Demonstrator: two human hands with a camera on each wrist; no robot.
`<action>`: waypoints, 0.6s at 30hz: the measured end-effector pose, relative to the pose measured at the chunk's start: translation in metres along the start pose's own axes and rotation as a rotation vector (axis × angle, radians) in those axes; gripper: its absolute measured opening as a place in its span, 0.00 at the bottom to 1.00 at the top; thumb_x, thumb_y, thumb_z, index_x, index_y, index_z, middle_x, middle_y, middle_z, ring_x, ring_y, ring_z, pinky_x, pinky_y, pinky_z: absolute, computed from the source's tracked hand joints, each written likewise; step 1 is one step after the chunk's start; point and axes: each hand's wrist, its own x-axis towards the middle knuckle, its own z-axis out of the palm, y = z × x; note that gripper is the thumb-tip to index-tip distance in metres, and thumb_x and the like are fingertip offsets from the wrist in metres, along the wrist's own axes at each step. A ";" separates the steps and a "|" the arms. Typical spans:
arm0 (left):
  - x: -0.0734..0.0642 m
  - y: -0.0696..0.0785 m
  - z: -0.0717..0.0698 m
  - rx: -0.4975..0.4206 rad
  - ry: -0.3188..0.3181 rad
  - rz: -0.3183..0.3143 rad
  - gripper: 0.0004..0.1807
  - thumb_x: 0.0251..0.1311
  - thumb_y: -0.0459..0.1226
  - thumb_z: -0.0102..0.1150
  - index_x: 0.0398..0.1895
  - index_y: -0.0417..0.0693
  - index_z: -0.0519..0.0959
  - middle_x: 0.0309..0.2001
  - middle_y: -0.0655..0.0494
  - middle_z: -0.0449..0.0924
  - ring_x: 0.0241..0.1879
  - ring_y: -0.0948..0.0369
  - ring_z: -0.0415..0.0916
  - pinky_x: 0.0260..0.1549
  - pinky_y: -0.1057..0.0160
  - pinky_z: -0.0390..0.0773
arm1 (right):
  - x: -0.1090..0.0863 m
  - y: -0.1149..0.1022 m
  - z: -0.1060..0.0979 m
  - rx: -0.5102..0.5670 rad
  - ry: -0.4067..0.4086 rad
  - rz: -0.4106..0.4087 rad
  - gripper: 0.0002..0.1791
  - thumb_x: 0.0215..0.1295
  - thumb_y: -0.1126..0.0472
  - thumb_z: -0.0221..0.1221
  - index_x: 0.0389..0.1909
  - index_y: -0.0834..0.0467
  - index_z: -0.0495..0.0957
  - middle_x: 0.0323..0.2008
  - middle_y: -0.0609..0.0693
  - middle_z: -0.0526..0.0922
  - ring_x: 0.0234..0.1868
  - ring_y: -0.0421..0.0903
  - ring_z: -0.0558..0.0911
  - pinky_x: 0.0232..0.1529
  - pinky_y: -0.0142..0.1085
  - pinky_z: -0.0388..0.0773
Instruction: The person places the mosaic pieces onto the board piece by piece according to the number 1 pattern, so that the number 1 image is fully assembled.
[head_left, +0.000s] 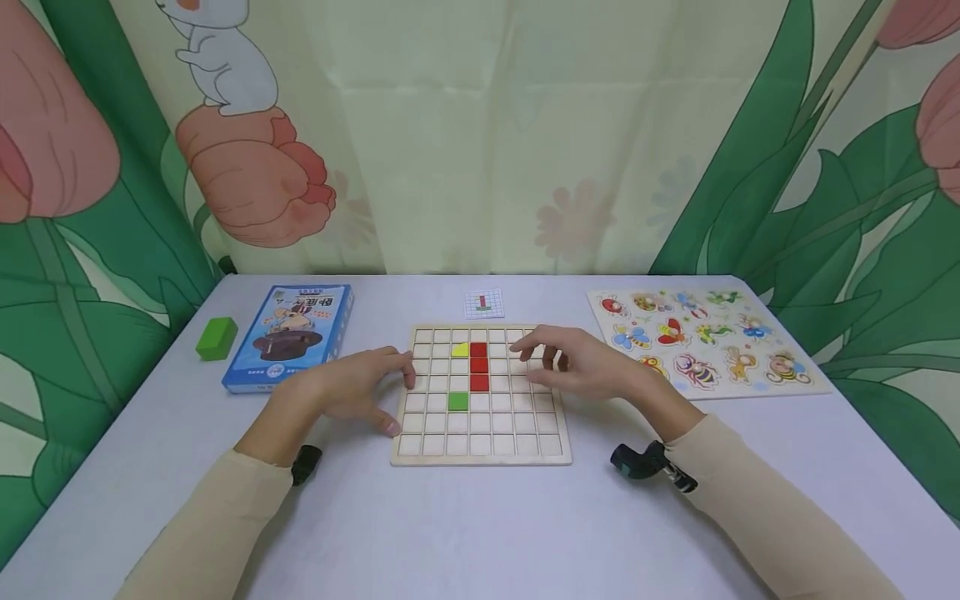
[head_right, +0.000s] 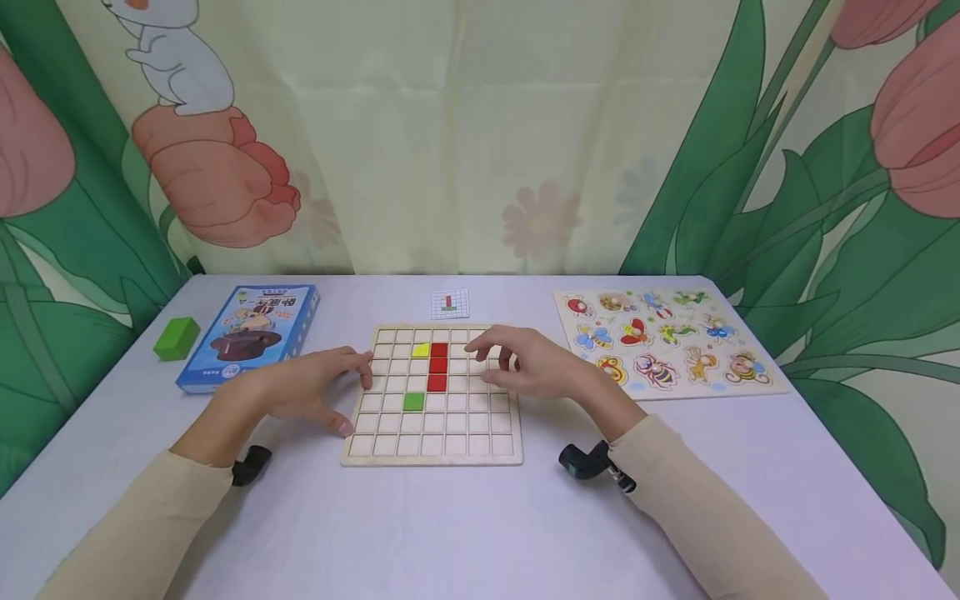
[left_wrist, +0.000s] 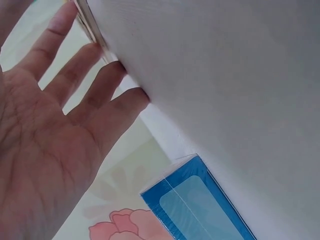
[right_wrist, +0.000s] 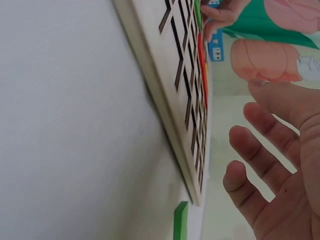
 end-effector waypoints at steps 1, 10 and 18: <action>0.000 0.000 0.001 0.003 -0.002 -0.001 0.29 0.47 0.47 0.83 0.50 0.64 0.76 0.75 0.53 0.65 0.73 0.48 0.63 0.72 0.42 0.64 | -0.003 0.001 0.000 0.009 0.003 0.009 0.22 0.69 0.60 0.67 0.62 0.55 0.78 0.49 0.52 0.84 0.38 0.45 0.79 0.36 0.37 0.80; -0.002 -0.003 0.003 0.016 0.011 0.007 0.29 0.46 0.48 0.83 0.49 0.63 0.76 0.79 0.49 0.60 0.77 0.44 0.57 0.73 0.40 0.62 | -0.019 0.001 -0.010 0.011 0.037 0.001 0.21 0.68 0.60 0.68 0.60 0.51 0.78 0.52 0.52 0.84 0.40 0.43 0.81 0.38 0.38 0.82; 0.001 -0.002 0.002 0.016 0.007 0.027 0.28 0.46 0.48 0.83 0.49 0.63 0.75 0.79 0.49 0.60 0.77 0.43 0.57 0.73 0.39 0.62 | -0.034 0.008 -0.025 -0.022 0.074 0.043 0.20 0.68 0.60 0.68 0.60 0.49 0.79 0.51 0.52 0.84 0.40 0.43 0.81 0.39 0.39 0.82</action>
